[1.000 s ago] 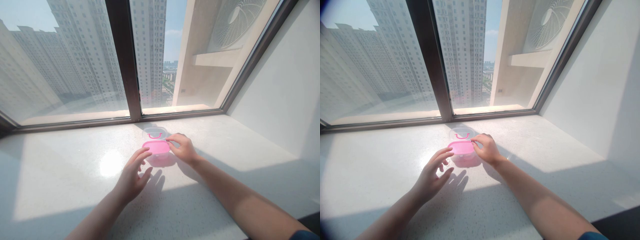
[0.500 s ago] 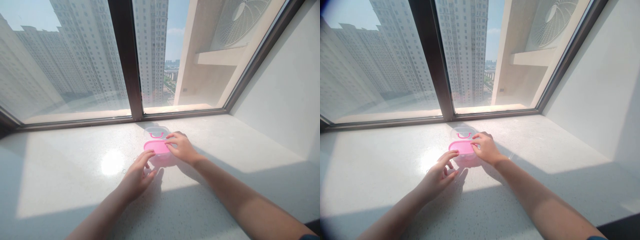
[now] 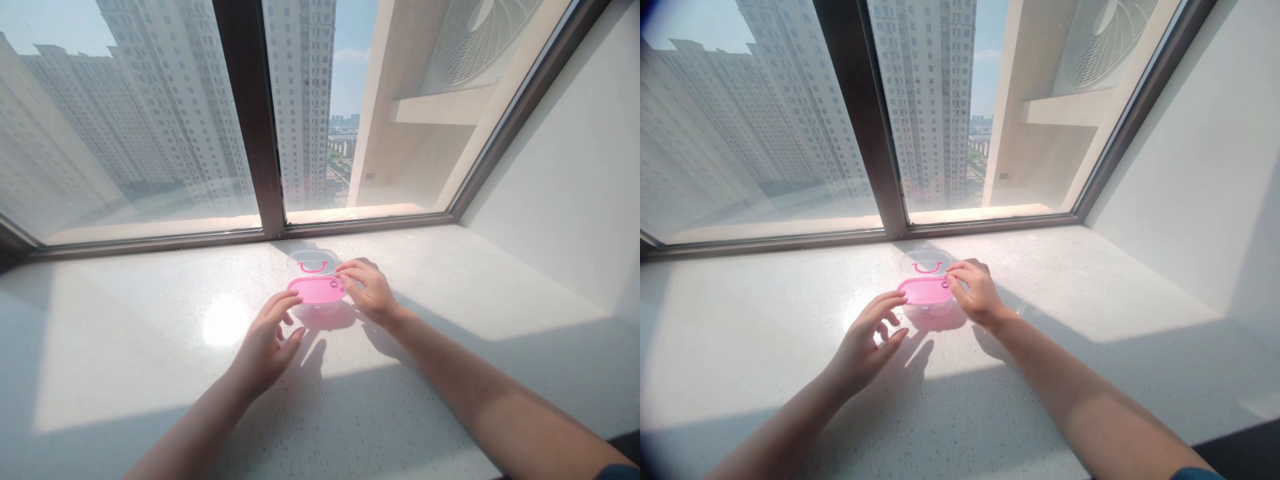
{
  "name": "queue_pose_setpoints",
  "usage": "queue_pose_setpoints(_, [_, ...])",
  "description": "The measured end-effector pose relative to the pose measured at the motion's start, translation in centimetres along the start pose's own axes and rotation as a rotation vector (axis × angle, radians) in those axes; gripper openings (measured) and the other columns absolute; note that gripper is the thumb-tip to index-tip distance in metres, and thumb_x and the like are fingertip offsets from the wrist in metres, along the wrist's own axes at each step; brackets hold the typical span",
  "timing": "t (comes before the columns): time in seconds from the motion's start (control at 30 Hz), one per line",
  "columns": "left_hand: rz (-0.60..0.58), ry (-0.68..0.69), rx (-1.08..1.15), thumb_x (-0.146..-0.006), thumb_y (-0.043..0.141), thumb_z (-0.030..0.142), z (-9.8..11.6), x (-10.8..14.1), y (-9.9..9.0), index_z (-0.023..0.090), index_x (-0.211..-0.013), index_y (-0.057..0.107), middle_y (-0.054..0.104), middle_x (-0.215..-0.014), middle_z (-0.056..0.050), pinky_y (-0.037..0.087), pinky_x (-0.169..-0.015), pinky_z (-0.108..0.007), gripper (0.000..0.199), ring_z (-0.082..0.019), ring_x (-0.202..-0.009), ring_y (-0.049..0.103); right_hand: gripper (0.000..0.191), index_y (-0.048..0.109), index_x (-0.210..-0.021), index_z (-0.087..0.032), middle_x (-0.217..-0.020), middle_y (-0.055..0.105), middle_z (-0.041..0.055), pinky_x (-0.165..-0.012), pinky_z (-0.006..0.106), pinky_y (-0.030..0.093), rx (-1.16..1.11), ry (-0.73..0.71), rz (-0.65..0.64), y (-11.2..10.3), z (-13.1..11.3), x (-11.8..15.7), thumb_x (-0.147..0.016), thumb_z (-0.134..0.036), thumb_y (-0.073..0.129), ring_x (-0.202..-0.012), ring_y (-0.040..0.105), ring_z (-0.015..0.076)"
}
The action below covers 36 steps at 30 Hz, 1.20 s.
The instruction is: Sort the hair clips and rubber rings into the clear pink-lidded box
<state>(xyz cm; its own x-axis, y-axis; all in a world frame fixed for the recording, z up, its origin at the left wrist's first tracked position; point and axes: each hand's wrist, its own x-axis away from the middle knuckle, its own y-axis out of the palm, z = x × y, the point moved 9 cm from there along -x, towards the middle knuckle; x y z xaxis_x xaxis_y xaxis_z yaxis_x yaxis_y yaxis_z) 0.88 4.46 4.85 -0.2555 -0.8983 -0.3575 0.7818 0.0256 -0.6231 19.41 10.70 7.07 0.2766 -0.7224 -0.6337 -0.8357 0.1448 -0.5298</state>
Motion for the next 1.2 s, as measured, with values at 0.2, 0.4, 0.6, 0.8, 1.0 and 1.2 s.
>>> queue_pose_setpoints(0.2, [0.099,-0.074,-0.147,-0.086,0.051,0.020,-2.0,-0.8,-3.5,0.017,-0.094,0.063,0.061,-0.092,-0.005,0.051,-0.057,-0.028,0.015,-0.014,-0.065,0.056,0.022,0.068,-0.092,-0.021,-0.093,0.068,0.0074,-0.084,0.042,0.048,-0.091,-0.134,0.076,-0.6,-3.6,1.8,-0.090,-0.021,0.047,-0.090,0.062,0.0228])
queue_pose_setpoints(0.4, [-0.016,-0.146,-0.317,-0.084,0.051,0.022,-4.0,-1.0,-3.3,0.019,-0.083,0.068,0.063,-0.083,-0.003,0.048,-0.061,-0.028,0.016,-0.016,-0.067,0.058,0.027,0.063,-0.113,-0.019,-0.120,0.063,0.0098,-0.087,0.034,0.050,-0.089,-0.273,-0.457,6.7,-8.3,4.7,-0.090,-0.028,0.052,-0.108,0.060,0.0222])
queue_pose_setpoints(0.6, [-0.011,-0.212,-0.360,-0.083,0.051,0.025,-5.1,-1.3,-4.7,0.020,-0.084,0.069,0.067,-0.086,-0.004,0.049,-0.065,-0.030,0.019,-0.018,-0.071,0.062,0.039,0.056,-0.124,-0.018,-0.142,0.045,0.0154,-0.081,0.038,0.052,0.178,-0.199,-0.714,10.2,-7.0,5.8,-0.091,-0.039,0.053,-0.110,0.059,0.0293])
queue_pose_setpoints(0.8, [-0.097,-0.139,-0.440,-0.079,0.051,0.019,-5.6,-1.2,-1.8,0.020,-0.083,0.067,0.070,-0.102,-0.007,0.047,-0.088,-0.037,0.016,-0.024,-0.099,0.062,0.045,0.049,-0.134,-0.021,-0.144,0.044,0.0127,-0.082,0.036,0.051,0.168,-0.248,-0.747,10.7,-6.8,6.0,-0.093,-0.040,0.050,-0.112,0.059,0.0274])
queue_pose_setpoints(1.0, [-0.169,-0.112,-0.480,-0.077,0.051,0.016,-5.0,-0.9,-0.3,0.022,-0.085,0.069,0.072,-0.100,-0.008,0.047,-0.088,-0.037,0.020,-0.026,-0.101,0.062,0.059,0.038,-0.142,-0.013,-0.143,0.045,0.0144,-0.086,0.039,0.050,0.172,-0.234,-0.757,11.0,-6.6,6.0,-0.093,-0.044,0.048,-0.117,0.055,0.0304])
queue_pose_setpoints(1.2, [-0.181,-0.105,-0.478,-0.081,0.048,0.019,-4.4,-1.0,-0.4,0.019,-0.082,0.072,0.071,-0.099,-0.010,0.047,-0.086,-0.039,0.024,-0.027,-0.096,0.062,0.045,0.051,-0.129,-0.015,-0.133,0.055,0.0119,-0.080,0.034,0.050,0.154,-0.256,-0.738,10.8,-6.7,5.9,-0.092,-0.042,0.050,-0.108,0.060,0.0270])
